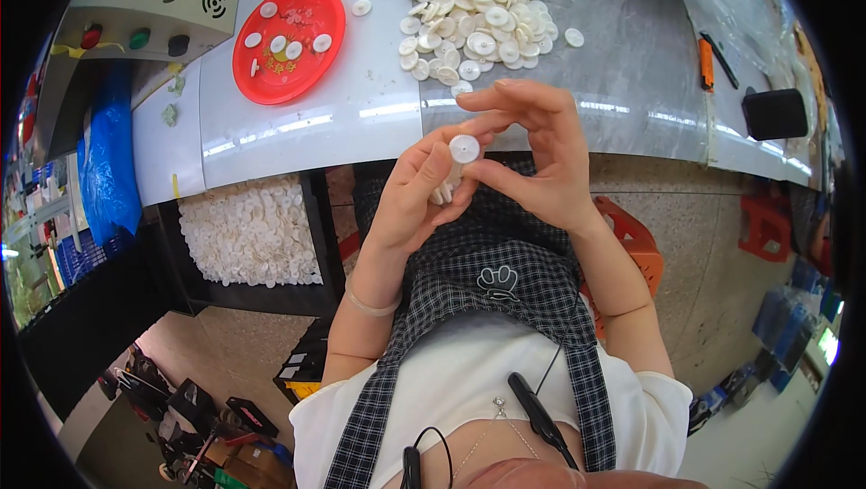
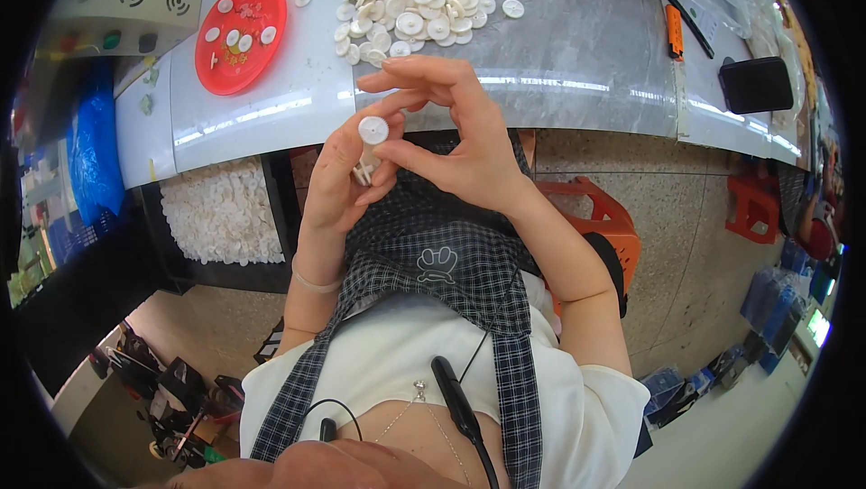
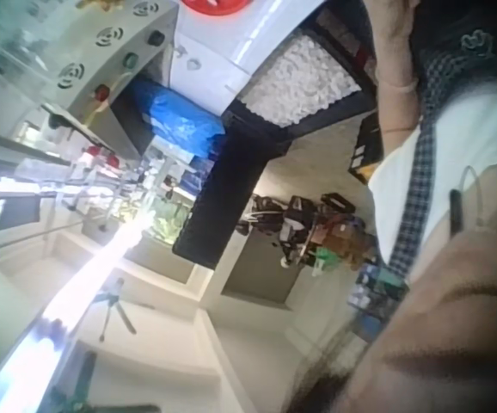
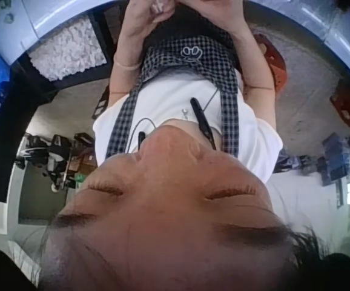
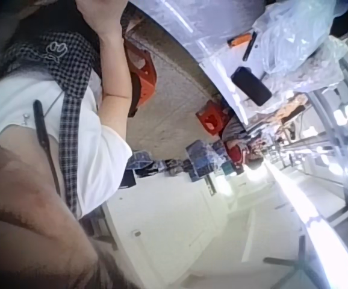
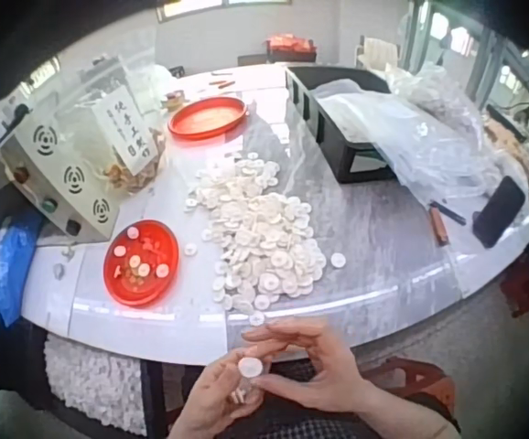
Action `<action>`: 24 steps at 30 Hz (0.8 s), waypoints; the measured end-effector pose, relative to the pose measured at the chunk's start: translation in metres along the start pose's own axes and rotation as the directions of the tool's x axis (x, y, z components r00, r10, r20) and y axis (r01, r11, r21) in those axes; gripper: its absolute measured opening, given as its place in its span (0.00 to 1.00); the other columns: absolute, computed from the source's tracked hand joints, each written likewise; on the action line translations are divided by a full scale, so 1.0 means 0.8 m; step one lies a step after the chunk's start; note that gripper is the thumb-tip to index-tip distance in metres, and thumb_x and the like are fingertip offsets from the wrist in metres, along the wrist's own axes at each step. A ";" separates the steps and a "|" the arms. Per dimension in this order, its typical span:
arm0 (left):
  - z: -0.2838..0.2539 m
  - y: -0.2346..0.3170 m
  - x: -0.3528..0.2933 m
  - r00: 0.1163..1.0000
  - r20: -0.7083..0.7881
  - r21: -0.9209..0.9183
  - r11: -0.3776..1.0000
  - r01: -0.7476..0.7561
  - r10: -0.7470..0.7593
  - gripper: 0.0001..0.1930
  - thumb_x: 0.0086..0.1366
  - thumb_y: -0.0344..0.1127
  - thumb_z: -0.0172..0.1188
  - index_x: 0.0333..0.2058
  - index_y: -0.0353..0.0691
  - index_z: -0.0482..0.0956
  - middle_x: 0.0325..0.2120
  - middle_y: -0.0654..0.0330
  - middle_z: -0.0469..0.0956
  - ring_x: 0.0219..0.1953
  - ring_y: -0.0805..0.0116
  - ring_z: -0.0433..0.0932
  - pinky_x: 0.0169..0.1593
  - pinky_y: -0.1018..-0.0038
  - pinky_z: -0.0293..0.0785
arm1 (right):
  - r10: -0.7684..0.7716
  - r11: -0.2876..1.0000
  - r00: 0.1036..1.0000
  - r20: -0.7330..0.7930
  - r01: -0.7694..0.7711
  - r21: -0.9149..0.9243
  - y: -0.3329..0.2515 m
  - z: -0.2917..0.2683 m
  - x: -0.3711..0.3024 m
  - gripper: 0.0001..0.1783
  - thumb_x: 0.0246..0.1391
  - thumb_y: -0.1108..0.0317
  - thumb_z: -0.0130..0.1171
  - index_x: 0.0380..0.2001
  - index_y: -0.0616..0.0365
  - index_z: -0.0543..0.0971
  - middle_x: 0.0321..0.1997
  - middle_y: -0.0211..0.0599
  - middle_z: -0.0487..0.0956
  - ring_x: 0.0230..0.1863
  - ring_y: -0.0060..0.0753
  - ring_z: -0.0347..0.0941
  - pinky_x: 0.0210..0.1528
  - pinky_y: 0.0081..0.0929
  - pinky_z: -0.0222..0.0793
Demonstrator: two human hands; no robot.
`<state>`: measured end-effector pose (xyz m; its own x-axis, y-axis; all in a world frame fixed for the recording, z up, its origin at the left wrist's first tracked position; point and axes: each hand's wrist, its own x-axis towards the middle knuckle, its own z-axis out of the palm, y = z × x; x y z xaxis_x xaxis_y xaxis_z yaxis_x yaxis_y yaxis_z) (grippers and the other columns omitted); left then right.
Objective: Sorting small white plastic parts into different piles on a workbench.
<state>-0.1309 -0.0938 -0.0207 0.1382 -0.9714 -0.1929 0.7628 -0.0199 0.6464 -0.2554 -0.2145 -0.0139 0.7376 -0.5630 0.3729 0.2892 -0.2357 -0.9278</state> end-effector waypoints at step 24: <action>-0.020 0.001 -0.002 0.994 -0.023 -0.244 0.963 -0.112 0.110 0.10 0.70 0.42 0.55 0.35 0.44 0.66 0.35 0.64 0.69 0.26 0.80 0.66 0.16 0.89 0.58 | -0.191 0.659 0.981 0.027 0.148 -0.738 0.027 -0.005 0.004 0.13 0.44 0.76 0.68 0.35 0.57 0.80 0.34 0.34 0.79 0.37 0.38 0.76 0.38 0.31 0.70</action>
<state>-0.1201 -0.0883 -0.0319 0.2359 -0.9619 -0.1380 0.8733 0.1476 0.4643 -0.2489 -0.2248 -0.0328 0.6848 -0.4864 0.5427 -0.1504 -0.8230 -0.5478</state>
